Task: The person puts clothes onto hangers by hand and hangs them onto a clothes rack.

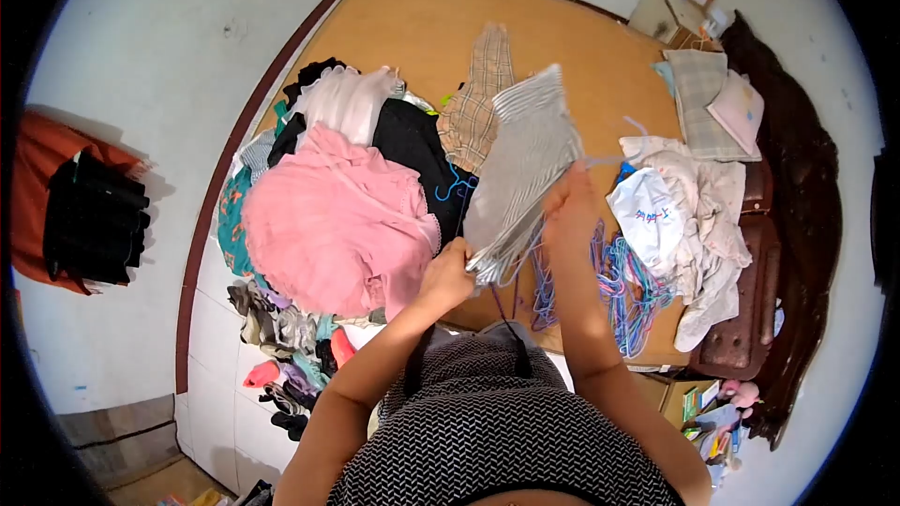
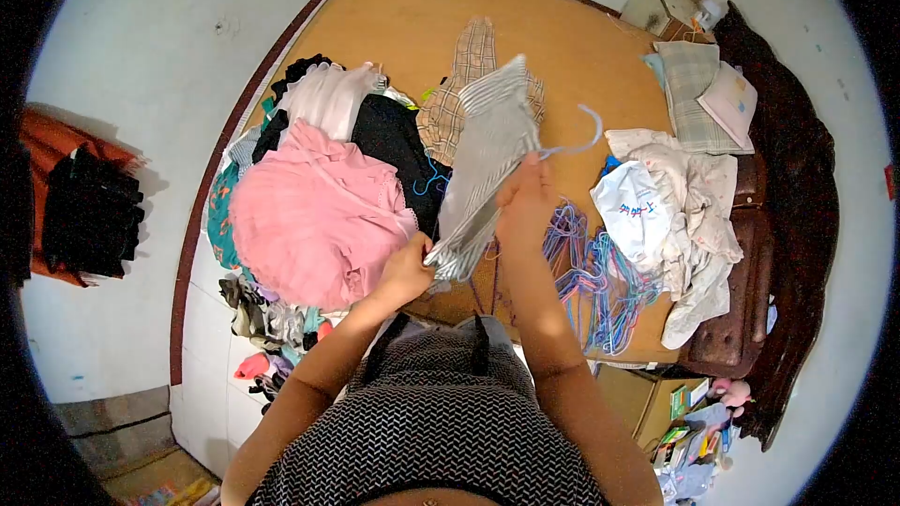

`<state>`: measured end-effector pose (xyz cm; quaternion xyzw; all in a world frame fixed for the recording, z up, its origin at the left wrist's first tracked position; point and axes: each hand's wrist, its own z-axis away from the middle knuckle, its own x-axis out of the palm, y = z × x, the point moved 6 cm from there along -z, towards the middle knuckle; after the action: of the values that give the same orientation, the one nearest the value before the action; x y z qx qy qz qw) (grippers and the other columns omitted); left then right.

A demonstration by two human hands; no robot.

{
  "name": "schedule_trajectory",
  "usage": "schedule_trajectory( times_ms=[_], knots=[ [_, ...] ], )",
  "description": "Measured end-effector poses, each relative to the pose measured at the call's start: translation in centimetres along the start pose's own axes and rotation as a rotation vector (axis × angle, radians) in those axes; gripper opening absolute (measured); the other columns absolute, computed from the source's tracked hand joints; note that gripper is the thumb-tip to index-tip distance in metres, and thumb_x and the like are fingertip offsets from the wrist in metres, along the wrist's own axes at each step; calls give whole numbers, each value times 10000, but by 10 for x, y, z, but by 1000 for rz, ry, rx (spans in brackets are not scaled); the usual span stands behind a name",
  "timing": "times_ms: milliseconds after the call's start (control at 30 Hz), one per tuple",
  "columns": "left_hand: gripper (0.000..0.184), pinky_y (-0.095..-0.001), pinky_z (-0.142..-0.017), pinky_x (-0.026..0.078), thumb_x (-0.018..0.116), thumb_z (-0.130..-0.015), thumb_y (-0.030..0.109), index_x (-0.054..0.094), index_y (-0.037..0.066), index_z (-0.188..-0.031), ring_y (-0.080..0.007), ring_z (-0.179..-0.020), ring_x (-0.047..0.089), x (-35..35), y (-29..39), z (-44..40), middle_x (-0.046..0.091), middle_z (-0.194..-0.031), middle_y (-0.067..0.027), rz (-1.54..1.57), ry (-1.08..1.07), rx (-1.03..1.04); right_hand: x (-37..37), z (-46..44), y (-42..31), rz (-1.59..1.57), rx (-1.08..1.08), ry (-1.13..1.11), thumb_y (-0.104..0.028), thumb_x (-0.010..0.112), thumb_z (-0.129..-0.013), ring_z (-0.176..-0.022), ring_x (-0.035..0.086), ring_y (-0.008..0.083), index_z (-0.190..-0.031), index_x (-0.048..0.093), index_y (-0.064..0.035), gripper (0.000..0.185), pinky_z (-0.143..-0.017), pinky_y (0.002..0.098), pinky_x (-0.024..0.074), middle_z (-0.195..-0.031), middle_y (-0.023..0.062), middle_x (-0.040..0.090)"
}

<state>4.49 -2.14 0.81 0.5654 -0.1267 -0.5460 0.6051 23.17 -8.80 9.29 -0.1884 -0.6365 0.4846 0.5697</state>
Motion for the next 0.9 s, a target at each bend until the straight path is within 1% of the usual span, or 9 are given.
schedule_trajectory(
  times_ms=[67, 400, 533, 600, 667, 733, 800, 833, 900],
  knots=[
    [284, -436, -794, 460, 595, -708, 83, 485, 40, -966, -396, -891, 578, -1, -14, -1, 566, -987, -201, -335, 113, -48, 5, -10, -17, -121, -33, -94, -221, 488, -952, -382, 272, 60, -712, 437, -121, 265, -353, 233, 208, -495, -41, 321],
    [276, -456, -783, 465, 592, -719, 92, 491, 36, -969, -383, -894, 587, 0, -2, -7, 562, -985, -191, -381, 203, -35, 21, -10, -23, -133, 7, -138, -211, 487, -952, -385, 218, 58, -678, 374, -142, 305, -350, 237, 190, -497, -46, 265],
    [378, -406, -762, 509, 553, -763, 73, 490, -12, -1126, -352, -865, 620, 14, 12, 9, 603, -1009, -204, -196, -119, 60, 17, -4, -6, -51, -189, -62, -201, 501, -943, -432, 277, 49, -692, 406, -123, 279, -385, 235, 227, -514, -48, 306],
    [388, -347, -700, 537, 523, -800, 40, 466, -7, -1181, -270, -825, 638, 29, 15, 18, 594, -1040, -163, 863, -419, -58, -1, -5, 28, 282, -271, -69, -194, 525, -921, -491, 324, 56, -724, 465, -67, 242, -430, 243, 268, -535, -23, 357],
    [305, -299, -638, 538, 529, -823, 11, 470, 30, -1122, -203, -781, 627, 0, 30, 15, 555, -972, -96, 1149, -256, 42, -9, 14, 51, 704, -238, -290, -188, 555, -891, -540, 345, 71, -774, 504, -13, 217, -468, 265, 302, -553, 14, 376],
    [320, -289, -650, 524, 569, -802, -14, 470, 47, -1100, -188, -780, 623, -30, 12, -4, 535, -937, -78, 908, 5, 149, -12, 35, 52, 876, -172, -449, -187, 570, -876, -555, 348, 80, -799, 516, 6, 214, -482, 277, 315, -562, 30, 373],
    [466, -331, -669, 515, 623, -742, -35, 460, 79, -1164, -235, -795, 630, -73, -2, -4, 541, -1025, -99, 163, 489, 151, -17, 48, 45, 1004, -89, -697, -194, 585, -869, -569, 362, 76, -783, 525, 25, 243, -500, 285, 336, -573, 44, 360],
    [530, -359, -682, 508, 647, -706, -33, 465, 98, -1185, -272, -809, 624, -92, 14, 5, 541, -1063, -102, -16, 580, 229, -19, 48, 35, 1003, -83, -703, -194, 585, -869, -569, 362, 76, -783, 525, 25, 243, -500, 285, 336, -573, 44, 360],
    [640, -420, -716, 494, 680, -655, 6, 477, 159, -1242, -363, -850, 597, -113, 26, 10, 551, -1130, -132, -294, 637, 361, -22, 52, 24, 1023, 90, -811, -196, 560, -896, -607, 346, 51, -668, 482, -7, 306, -514, 263, 320, -604, -58, 391]
  ],
)
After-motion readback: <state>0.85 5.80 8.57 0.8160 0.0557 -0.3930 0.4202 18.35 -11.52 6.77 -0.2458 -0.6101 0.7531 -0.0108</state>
